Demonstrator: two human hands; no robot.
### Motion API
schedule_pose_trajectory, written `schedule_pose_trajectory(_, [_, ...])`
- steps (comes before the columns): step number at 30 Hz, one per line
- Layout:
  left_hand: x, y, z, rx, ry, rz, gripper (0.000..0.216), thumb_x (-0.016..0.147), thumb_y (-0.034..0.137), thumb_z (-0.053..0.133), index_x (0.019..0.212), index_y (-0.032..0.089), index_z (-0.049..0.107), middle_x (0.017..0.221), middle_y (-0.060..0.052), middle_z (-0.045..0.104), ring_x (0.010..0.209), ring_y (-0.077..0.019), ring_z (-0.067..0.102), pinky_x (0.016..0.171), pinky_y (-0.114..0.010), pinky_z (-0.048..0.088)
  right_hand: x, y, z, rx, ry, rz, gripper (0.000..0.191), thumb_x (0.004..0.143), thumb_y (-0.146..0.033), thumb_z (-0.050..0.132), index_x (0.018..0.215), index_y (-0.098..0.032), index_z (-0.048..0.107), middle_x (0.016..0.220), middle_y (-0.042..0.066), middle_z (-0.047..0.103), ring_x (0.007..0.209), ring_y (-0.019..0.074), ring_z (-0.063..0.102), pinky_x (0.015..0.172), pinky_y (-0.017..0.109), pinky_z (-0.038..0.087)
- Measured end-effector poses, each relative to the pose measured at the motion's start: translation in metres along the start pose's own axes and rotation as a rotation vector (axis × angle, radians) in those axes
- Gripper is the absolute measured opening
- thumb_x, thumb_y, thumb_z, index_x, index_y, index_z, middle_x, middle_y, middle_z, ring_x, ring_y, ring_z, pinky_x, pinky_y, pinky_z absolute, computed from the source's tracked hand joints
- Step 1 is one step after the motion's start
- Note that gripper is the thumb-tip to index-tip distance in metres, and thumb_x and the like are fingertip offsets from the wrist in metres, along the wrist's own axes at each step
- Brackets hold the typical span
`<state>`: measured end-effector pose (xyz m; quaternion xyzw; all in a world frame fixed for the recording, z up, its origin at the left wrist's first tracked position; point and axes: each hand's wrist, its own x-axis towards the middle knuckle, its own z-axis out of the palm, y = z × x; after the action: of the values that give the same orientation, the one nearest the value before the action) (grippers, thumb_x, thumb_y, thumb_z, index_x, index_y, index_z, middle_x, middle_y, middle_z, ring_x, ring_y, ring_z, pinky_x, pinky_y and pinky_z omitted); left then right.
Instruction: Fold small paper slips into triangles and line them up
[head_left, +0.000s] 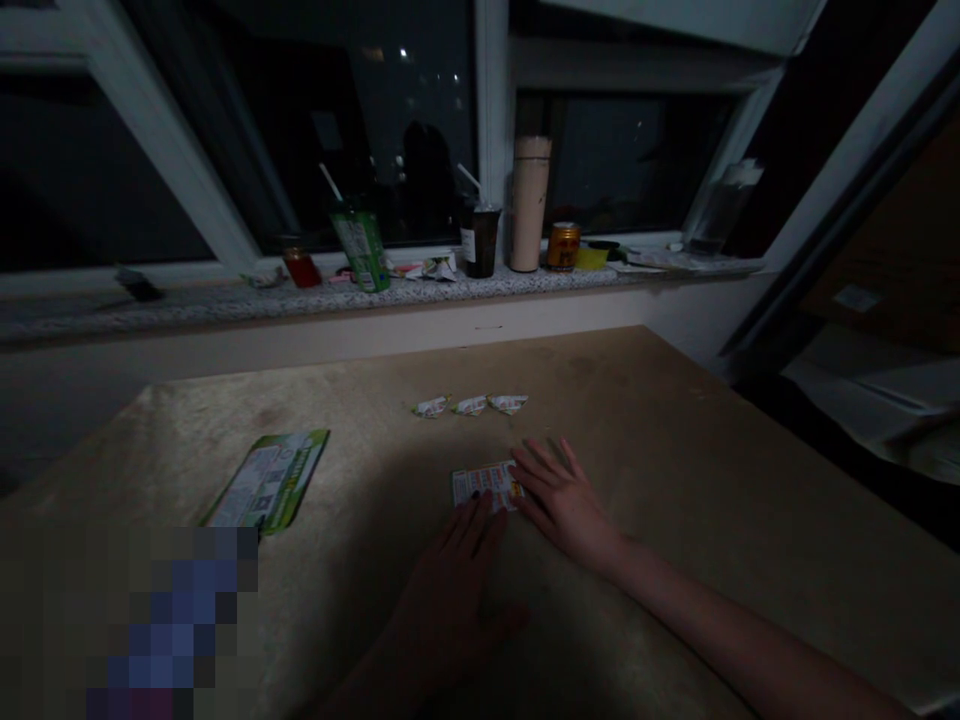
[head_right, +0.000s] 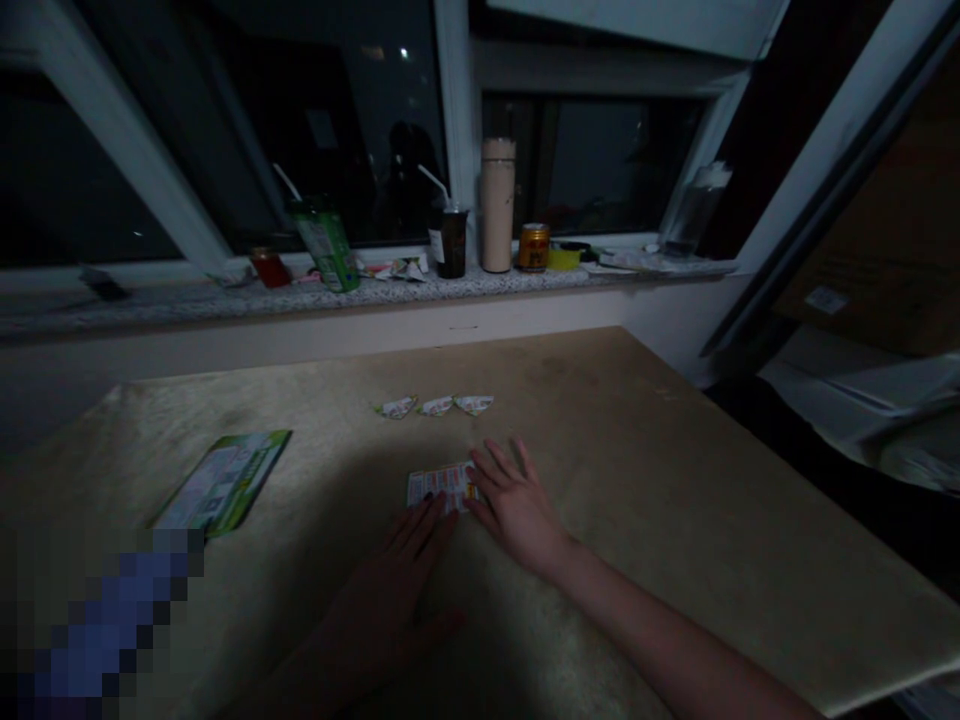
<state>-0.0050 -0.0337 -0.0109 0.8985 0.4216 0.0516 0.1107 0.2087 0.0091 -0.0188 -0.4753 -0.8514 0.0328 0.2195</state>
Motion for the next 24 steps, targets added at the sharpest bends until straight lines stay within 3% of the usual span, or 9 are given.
schedule_pose_trajectory(3, [0.0, -0.001, 0.002, -0.012, 0.016, 0.012, 0.084, 0.079, 0.056, 0.057, 0.145, 0.018, 0.022, 0.153, -0.011, 0.014, 0.138, -0.0311, 0.017, 0.109, -0.048, 0.026, -0.005, -0.001, -0.008, 0.025, -0.025, -0.148, 0.042, 0.094, -0.024, 0.043, 0.135, -0.018, 0.044, 0.144, 0.009, 0.039, 0.134, 0.0216, 0.031, 0.113, 0.047, 0.023])
schedule_pose_trajectory(7, [-0.001, 0.0, 0.002, -0.021, 0.003, 0.009, 0.083, 0.081, 0.058, 0.055, 0.146, 0.017, 0.022, 0.152, -0.012, 0.014, 0.138, -0.0317, 0.016, 0.109, -0.049, 0.025, -0.018, -0.002, -0.018, 0.081, -0.07, -0.275, 0.039, 0.094, -0.023, 0.042, 0.131, -0.017, 0.048, 0.132, 0.009, 0.053, 0.126, 0.019, 0.044, 0.113, 0.042, 0.025])
schedule_pose_trajectory(12, [-0.001, 0.001, 0.002, -0.029, -0.006, -0.004, 0.082, 0.08, 0.056, 0.056, 0.145, 0.019, 0.024, 0.153, -0.011, 0.014, 0.138, -0.0313, 0.016, 0.109, -0.048, 0.024, -0.028, -0.003, -0.022, 0.143, -0.144, -0.256, 0.035, 0.094, -0.029, 0.043, 0.124, -0.017, 0.056, 0.126, 0.009, 0.059, 0.12, 0.0183, 0.051, 0.112, 0.04, 0.028])
schedule_pose_trajectory(20, [-0.001, 0.0, 0.002, -0.015, -0.005, -0.009, 0.081, 0.08, 0.055, 0.056, 0.145, 0.018, 0.024, 0.153, -0.011, 0.014, 0.138, -0.0312, 0.015, 0.109, -0.048, 0.024, -0.026, -0.006, -0.019, 0.155, -0.155, -0.195, 0.039, 0.093, -0.029, 0.045, 0.13, -0.017, 0.05, 0.125, 0.01, 0.058, 0.119, 0.0204, 0.051, 0.108, 0.038, 0.035])
schedule_pose_trajectory(24, [0.0, 0.001, 0.002, -0.013, 0.016, 0.004, 0.082, 0.08, 0.056, 0.055, 0.145, 0.019, 0.023, 0.153, -0.01, 0.014, 0.138, -0.0311, 0.015, 0.109, -0.048, 0.024, -0.026, -0.005, -0.02, 0.097, -0.157, -0.2, 0.045, 0.091, -0.033, 0.048, 0.134, -0.018, 0.046, 0.136, 0.011, 0.048, 0.128, 0.0237, 0.041, 0.113, 0.046, 0.023])
